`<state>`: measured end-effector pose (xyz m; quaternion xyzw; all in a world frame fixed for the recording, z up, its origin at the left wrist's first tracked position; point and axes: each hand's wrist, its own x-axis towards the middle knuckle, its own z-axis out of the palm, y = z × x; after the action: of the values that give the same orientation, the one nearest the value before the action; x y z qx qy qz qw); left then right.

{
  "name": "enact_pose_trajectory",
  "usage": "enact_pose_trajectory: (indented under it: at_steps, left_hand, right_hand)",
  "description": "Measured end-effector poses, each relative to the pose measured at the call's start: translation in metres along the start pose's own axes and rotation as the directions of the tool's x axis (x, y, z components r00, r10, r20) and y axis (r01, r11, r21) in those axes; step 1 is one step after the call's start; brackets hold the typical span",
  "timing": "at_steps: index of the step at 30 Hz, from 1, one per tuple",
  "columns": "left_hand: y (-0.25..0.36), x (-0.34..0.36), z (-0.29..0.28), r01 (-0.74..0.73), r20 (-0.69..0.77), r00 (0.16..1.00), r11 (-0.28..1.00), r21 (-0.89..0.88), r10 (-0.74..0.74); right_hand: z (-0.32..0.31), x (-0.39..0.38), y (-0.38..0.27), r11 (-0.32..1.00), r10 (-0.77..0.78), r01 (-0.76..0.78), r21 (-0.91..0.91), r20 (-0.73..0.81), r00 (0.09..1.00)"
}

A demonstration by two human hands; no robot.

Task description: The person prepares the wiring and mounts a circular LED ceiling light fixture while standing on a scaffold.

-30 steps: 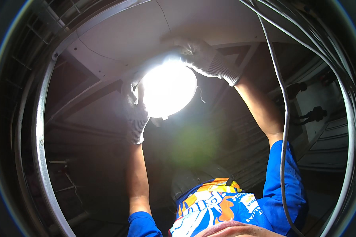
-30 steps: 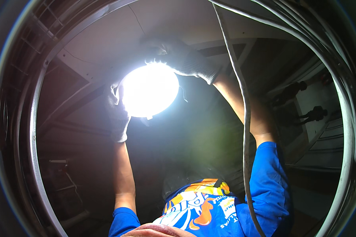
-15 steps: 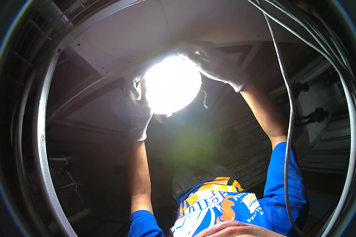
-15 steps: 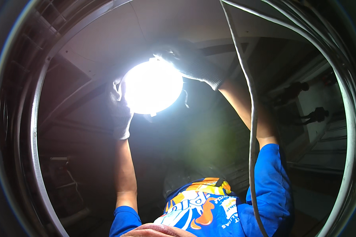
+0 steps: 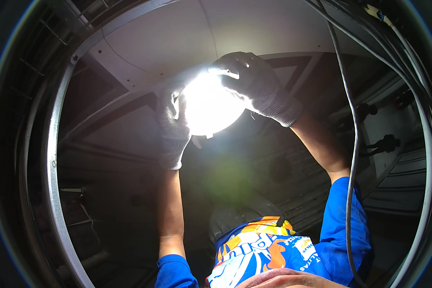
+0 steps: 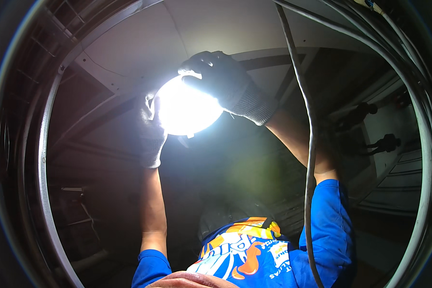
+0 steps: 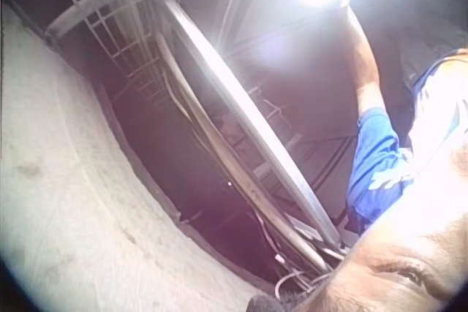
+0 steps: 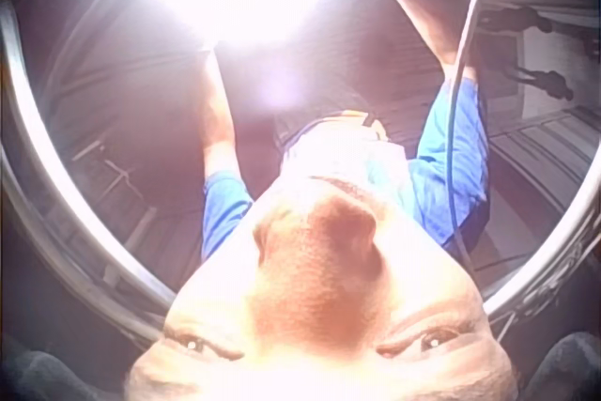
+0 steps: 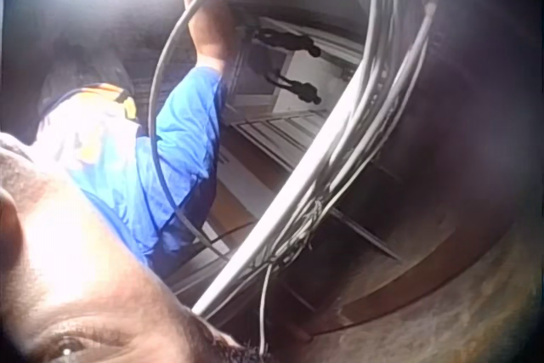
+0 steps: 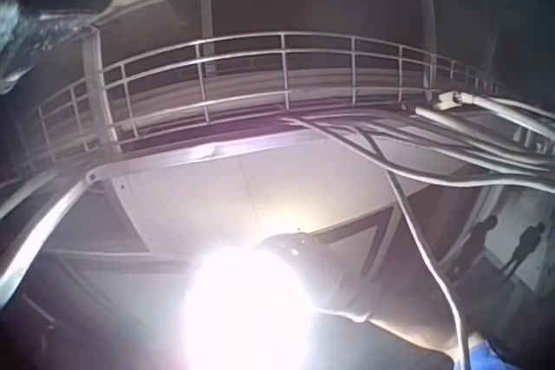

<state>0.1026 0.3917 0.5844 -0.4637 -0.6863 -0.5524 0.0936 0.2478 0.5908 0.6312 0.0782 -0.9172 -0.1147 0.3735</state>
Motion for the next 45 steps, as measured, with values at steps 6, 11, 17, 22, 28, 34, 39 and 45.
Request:
enact_pose_trajectory:
  at_steps: [6,11,17,22,28,34,39,45]
  left_hand:
    - [0.007,-0.006,0.005,-0.107,0.054,0.994,0.969,0.223,0.098]
    - [0.002,-0.008,0.011,-0.174,0.033,0.985,0.969,0.175,0.171]
    - [-0.027,-0.008,0.016,-0.085,0.074,0.993,0.996,-0.020,0.087]
    - [-0.029,-0.016,0.025,-0.015,0.106,0.994,0.995,-0.096,0.026]
    - [0.010,0.001,0.039,0.051,0.055,0.997,0.994,0.098,-0.056]
    - [0.023,0.033,0.069,0.035,0.002,0.999,0.996,-0.076,-0.035]
    - [0.009,0.041,0.075,0.045,0.089,0.996,0.848,-0.528,0.002]
    - [0.002,0.041,0.075,0.019,0.111,0.985,0.565,-0.825,0.129]
  right_hand:
    - [0.013,0.004,0.006,0.476,0.549,-0.344,0.809,0.033,0.835]
    - [0.015,0.011,0.013,0.316,0.548,-0.356,0.879,0.137,0.825]
    - [0.017,0.024,0.025,0.299,0.485,-0.474,0.828,0.296,0.823]
    - [0.017,0.025,0.024,0.336,0.476,-0.445,0.830,0.259,0.841]
    - [0.017,0.026,0.024,0.399,0.501,-0.490,0.775,0.263,0.825]
    - [0.015,0.027,0.022,0.450,0.491,-0.463,0.764,0.221,0.843]
    - [0.017,0.019,0.029,0.376,0.496,-0.428,0.822,0.212,0.842]
    - [0.012,0.025,0.024,0.420,0.485,-0.483,0.769,0.260,0.835]
